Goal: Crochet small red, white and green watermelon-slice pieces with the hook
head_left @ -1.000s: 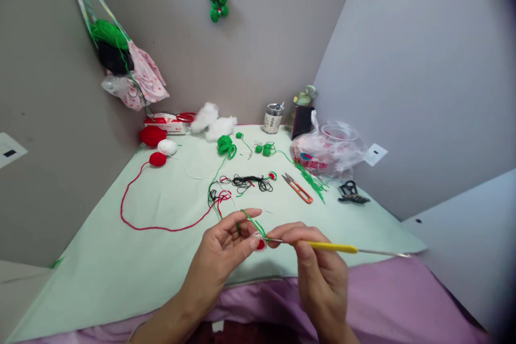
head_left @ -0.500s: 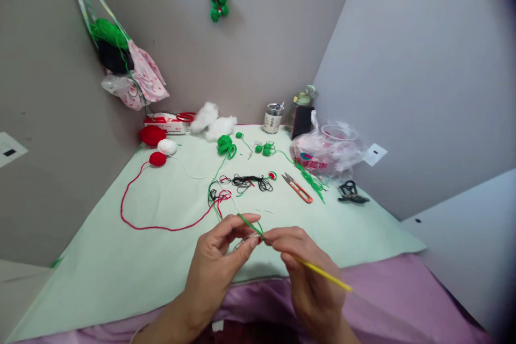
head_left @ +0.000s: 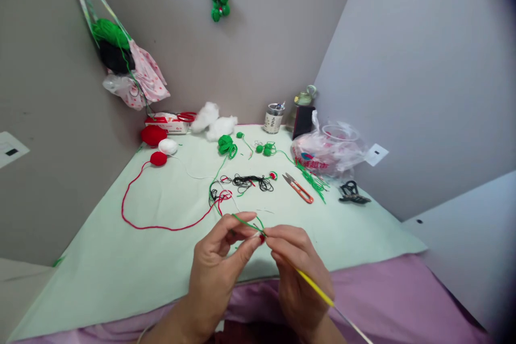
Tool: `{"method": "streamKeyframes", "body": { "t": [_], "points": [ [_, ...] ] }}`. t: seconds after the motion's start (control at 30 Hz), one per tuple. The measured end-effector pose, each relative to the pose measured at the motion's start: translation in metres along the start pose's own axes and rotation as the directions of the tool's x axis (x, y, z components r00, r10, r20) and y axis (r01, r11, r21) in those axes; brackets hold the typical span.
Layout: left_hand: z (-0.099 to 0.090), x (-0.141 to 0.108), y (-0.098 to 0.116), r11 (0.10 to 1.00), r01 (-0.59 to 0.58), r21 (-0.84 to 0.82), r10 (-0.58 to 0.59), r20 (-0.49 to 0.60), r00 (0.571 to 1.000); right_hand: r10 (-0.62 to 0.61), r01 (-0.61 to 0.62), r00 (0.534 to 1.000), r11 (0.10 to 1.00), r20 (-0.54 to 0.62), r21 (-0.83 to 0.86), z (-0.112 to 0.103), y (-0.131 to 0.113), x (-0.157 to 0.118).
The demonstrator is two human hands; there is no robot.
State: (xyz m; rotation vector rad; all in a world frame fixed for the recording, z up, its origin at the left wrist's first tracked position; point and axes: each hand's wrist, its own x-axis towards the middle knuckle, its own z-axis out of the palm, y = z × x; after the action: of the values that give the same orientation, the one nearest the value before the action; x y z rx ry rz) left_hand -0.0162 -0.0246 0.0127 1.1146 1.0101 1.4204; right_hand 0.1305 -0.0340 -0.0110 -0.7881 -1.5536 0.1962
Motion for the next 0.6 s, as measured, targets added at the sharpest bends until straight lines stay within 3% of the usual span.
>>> {"method": "streamKeyframes", "body": {
  "t": [0.17,0.33,0.43,0.6],
  "points": [
    [0.005,0.005,0.001,0.974,0.128,-0.185,-0.111,0.1,0.989,0.189,-0.183,0.982,0.973,-0.025,0.137,0.002,-0.001,0.001],
    [-0.003,0.01,-0.006,0.987,0.138,-0.083,-0.122,0.17,0.978,0.32,-0.31,0.947,0.917,0.0,0.252,0.004,0.003,0.002],
    [-0.009,0.013,-0.005,0.999,0.034,0.033,-0.04,0.202,0.979,0.389,-0.371,0.921,0.876,0.002,0.308,0.005,0.006,0.002],
    [-0.017,0.022,0.004,0.905,-0.318,0.284,0.258,0.229,0.939,0.464,-0.45,0.883,0.792,0.072,0.412,0.002,0.01,0.006]
  ]
}}
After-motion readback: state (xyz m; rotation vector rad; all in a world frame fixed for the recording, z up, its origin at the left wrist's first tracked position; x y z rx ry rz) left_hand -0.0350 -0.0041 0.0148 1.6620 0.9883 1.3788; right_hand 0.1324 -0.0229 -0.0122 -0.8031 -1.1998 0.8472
